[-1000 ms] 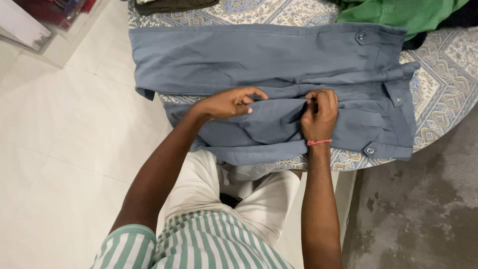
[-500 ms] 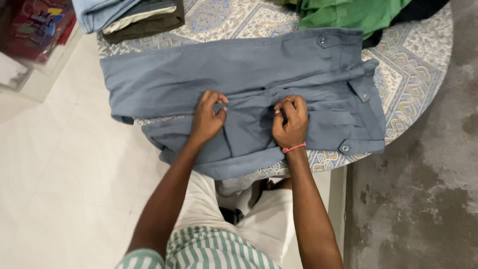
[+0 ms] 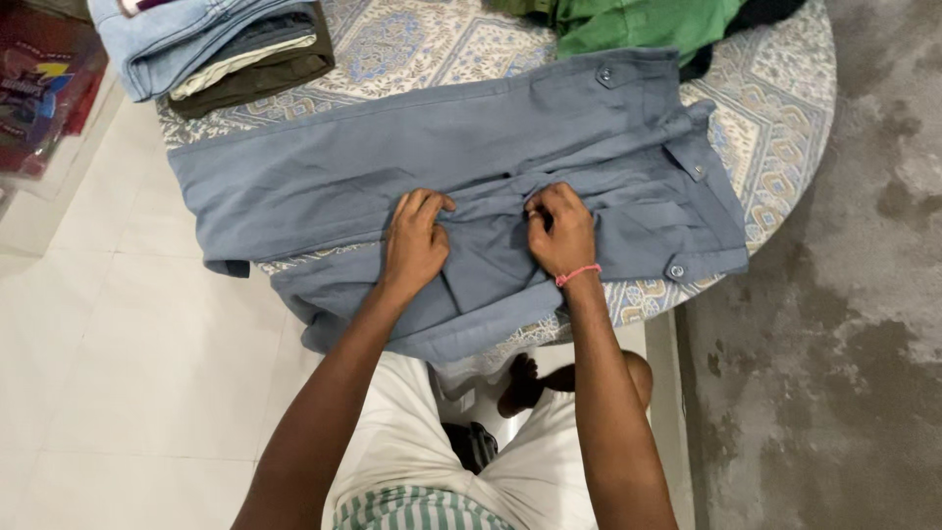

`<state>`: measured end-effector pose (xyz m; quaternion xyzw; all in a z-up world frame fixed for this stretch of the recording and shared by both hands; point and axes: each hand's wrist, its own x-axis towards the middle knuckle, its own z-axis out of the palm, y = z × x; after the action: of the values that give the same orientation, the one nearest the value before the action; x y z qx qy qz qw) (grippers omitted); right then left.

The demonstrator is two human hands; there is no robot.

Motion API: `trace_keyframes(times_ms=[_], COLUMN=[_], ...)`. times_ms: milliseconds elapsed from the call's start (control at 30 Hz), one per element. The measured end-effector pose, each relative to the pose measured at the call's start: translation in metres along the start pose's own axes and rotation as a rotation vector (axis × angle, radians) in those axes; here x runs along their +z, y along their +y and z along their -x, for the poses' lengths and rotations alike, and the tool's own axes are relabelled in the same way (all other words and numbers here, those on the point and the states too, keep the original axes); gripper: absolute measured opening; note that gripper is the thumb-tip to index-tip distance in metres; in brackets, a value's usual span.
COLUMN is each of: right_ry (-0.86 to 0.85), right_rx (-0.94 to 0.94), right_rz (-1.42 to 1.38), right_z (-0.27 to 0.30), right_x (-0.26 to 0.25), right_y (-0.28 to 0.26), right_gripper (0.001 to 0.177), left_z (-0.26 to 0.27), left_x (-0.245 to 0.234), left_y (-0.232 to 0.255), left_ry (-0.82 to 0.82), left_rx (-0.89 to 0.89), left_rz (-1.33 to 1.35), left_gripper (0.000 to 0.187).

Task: The person picks up a pair of trousers from a pile on a table, spreads them flat, and folds them into a small rectangular bundle.

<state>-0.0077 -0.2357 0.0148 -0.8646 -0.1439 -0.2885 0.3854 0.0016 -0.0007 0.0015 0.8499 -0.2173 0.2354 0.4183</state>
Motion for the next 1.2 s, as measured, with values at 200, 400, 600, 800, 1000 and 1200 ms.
trace_keyframes(times_ms=[200, 400, 600, 800, 1000, 1200], right_ry=[-0.003, -0.045, -0.019, 0.289, 0.295, 0.033], right_rx=[0.039, 0.087, 0.084, 0.099, 0.287, 0.644], right_rz=[-0.003, -0.007, -0.072, 0.057, 0.79, 0.852], right_z=[-0.001, -0.002, -0.007, 0.004, 0.005, 0.006], right_x=[-0.002, 0.0, -0.012, -0.072, -0.154, -0.158], right_y=[-0.004, 0.0, -0.015, -0.003, 0.061, 0.098], right_gripper=[0.009, 0.007, 0.009, 0.009, 0.041, 0.032], left_z=[0.0, 0.003, -0.047, -0.138, -0.221, -0.255], left_x=[0.001, 0.003, 0.023, 0.084, 0.173, 0.217], left_y=[0.006, 0.005, 0.039, 0.054, 0.013, -0.009], left_ry=[-0.013, -0.002, 0.07, 0.044, -0.041, -0.349], left_rx=[-0.057, -0.04, 0.016, 0.11, 0.152, 0.159], left_rz=[-0.046, -0.107, -0.284, 0.003, -0.255, -0.315], left_gripper=[0.034, 0.033, 0.028, 0.038, 0.042, 0.037])
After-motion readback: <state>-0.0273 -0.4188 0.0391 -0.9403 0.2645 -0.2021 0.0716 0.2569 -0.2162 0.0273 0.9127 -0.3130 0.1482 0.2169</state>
